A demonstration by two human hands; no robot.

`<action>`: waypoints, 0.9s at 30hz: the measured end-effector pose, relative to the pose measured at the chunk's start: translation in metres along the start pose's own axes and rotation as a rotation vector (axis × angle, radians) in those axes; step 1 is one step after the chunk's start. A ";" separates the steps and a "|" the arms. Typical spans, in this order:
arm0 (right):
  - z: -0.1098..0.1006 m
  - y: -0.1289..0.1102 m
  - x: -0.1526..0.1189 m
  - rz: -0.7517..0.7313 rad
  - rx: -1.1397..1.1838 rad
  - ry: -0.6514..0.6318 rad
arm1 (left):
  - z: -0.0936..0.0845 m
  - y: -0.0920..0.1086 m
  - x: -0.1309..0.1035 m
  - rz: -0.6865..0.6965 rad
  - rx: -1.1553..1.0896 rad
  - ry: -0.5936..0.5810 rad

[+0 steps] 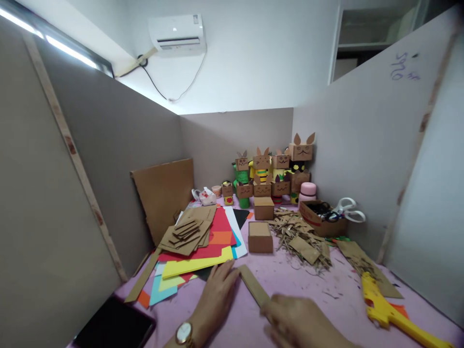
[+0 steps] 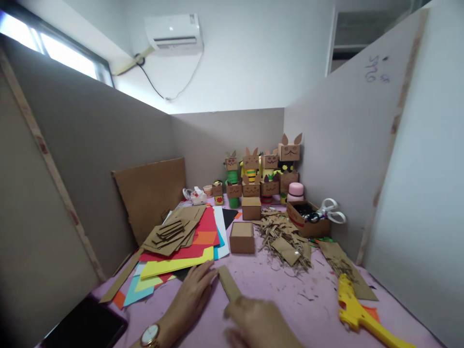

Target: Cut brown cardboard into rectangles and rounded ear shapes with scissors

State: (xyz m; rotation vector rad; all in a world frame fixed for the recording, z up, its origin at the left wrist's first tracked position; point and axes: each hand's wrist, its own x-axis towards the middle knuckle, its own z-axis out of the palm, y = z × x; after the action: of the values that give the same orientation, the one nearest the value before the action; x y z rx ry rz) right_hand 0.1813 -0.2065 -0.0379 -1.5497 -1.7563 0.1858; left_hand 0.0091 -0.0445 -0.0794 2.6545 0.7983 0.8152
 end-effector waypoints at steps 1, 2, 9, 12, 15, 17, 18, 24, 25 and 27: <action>-0.006 0.010 0.009 0.051 -0.014 -0.063 | 0.001 0.003 0.004 -0.051 -0.102 0.037; -0.010 0.020 0.018 0.140 -0.053 -0.132 | 0.003 0.006 0.010 -0.104 -0.194 0.072; 0.010 0.100 0.075 0.401 0.214 0.095 | 0.037 0.027 0.077 -0.370 -0.454 0.193; 0.030 0.113 0.091 0.415 0.305 0.148 | 0.054 0.027 0.091 -0.421 -0.539 0.196; 0.040 0.113 0.091 0.368 0.364 0.165 | 0.061 0.027 0.090 -0.395 -0.594 0.185; 0.042 0.111 0.086 0.337 0.382 0.177 | 0.061 0.030 0.084 -0.360 -0.581 0.207; 0.042 0.110 0.083 0.330 0.387 0.187 | 0.061 0.032 0.080 -0.347 -0.553 0.221; 0.039 0.117 0.077 0.357 0.355 0.232 | 0.066 0.041 0.068 -0.310 -0.361 0.149; 0.039 0.117 0.076 0.367 0.346 0.239 | 0.066 0.041 0.068 -0.297 -0.341 0.144; 0.041 0.117 0.075 0.385 0.326 0.258 | 0.065 0.042 0.067 -0.267 -0.308 0.150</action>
State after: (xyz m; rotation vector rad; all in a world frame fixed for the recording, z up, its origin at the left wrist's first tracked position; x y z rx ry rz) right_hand 0.2509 -0.0948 -0.0996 -1.5733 -1.1534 0.4201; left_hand 0.1116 -0.0459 -0.0867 2.1833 0.9528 0.9822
